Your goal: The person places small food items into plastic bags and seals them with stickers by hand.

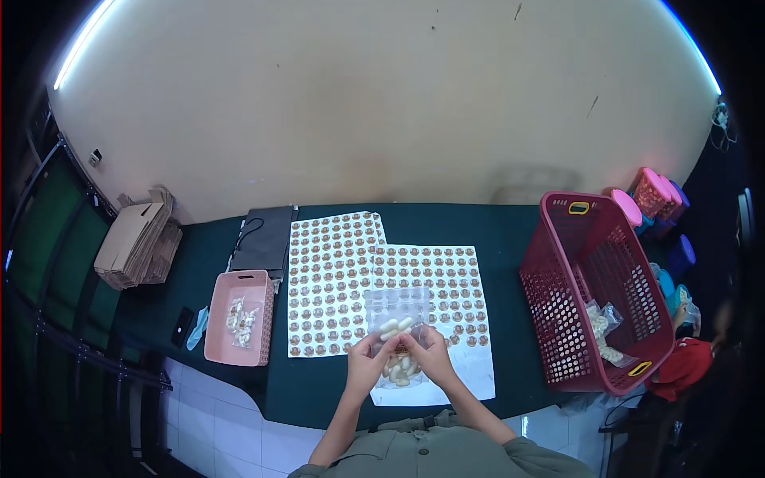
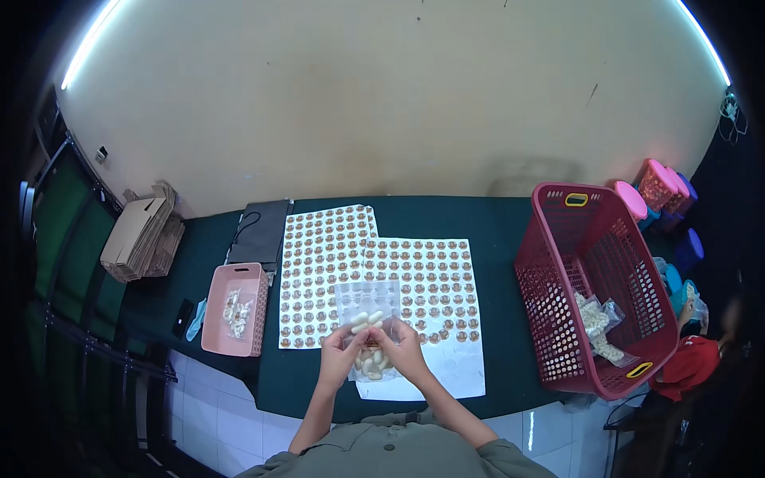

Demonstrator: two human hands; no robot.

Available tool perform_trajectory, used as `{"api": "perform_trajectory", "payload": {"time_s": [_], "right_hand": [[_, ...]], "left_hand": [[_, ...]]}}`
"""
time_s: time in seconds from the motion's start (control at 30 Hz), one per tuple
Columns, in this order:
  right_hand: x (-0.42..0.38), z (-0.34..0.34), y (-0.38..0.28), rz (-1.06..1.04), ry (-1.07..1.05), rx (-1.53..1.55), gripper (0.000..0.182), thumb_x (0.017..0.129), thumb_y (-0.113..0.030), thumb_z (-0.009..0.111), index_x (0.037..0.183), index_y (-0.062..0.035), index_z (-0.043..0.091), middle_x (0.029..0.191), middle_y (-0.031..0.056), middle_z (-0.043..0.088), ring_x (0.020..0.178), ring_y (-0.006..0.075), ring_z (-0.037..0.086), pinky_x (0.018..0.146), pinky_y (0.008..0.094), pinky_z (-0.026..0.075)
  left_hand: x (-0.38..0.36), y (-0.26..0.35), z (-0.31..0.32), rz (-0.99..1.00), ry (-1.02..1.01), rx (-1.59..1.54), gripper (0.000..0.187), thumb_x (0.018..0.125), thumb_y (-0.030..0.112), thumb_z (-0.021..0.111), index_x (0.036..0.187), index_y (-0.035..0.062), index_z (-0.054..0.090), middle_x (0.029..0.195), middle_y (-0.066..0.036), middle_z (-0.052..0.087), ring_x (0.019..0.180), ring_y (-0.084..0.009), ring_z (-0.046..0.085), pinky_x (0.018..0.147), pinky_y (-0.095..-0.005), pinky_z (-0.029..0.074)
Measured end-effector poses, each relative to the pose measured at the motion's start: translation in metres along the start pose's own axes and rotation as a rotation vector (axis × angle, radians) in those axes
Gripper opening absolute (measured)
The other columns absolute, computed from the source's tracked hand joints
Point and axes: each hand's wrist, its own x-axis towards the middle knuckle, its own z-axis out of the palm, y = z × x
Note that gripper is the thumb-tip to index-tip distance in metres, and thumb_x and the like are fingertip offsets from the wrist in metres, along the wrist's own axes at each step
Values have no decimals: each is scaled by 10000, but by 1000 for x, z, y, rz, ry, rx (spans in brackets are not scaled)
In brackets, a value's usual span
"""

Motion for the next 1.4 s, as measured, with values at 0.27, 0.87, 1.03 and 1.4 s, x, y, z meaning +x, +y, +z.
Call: {"api": "perform_trajectory", "payload": {"time_s": [0.27,0.87,1.03,1.4], "right_hand": [[0,-4,-10,-50,-146,-165,249,831,-191,585,979,5,548,906,60,599,839,96,544,734,235,431],[-2,-2,32,39,-193,-177,348,750,-196,677,998,7,539,951,86,588,889,132,542,787,274,430],[-2,-6,25,22,-267,-202,538,702,-251,724,1103,-5,461,1011,101,529,893,153,524,783,279,426],[-11,-25,-16,-342,-220,-723,151,776,-167,611,829,-29,577,694,85,562,638,220,553,617,302,442]], "left_hand": [[4,-5,4,149,121,128,201,806,171,619,867,-20,625,620,4,584,555,-7,469,467,-182,362],[18,-6,-12,208,314,-244,205,882,178,508,914,-13,573,785,-44,592,737,-103,553,695,-222,439],[20,-13,-25,207,328,-198,168,879,164,511,828,13,562,740,-25,571,669,-78,529,644,-209,443],[-10,-21,6,474,109,448,79,760,59,612,797,-9,596,742,-91,595,667,-173,577,609,-268,445]]}}
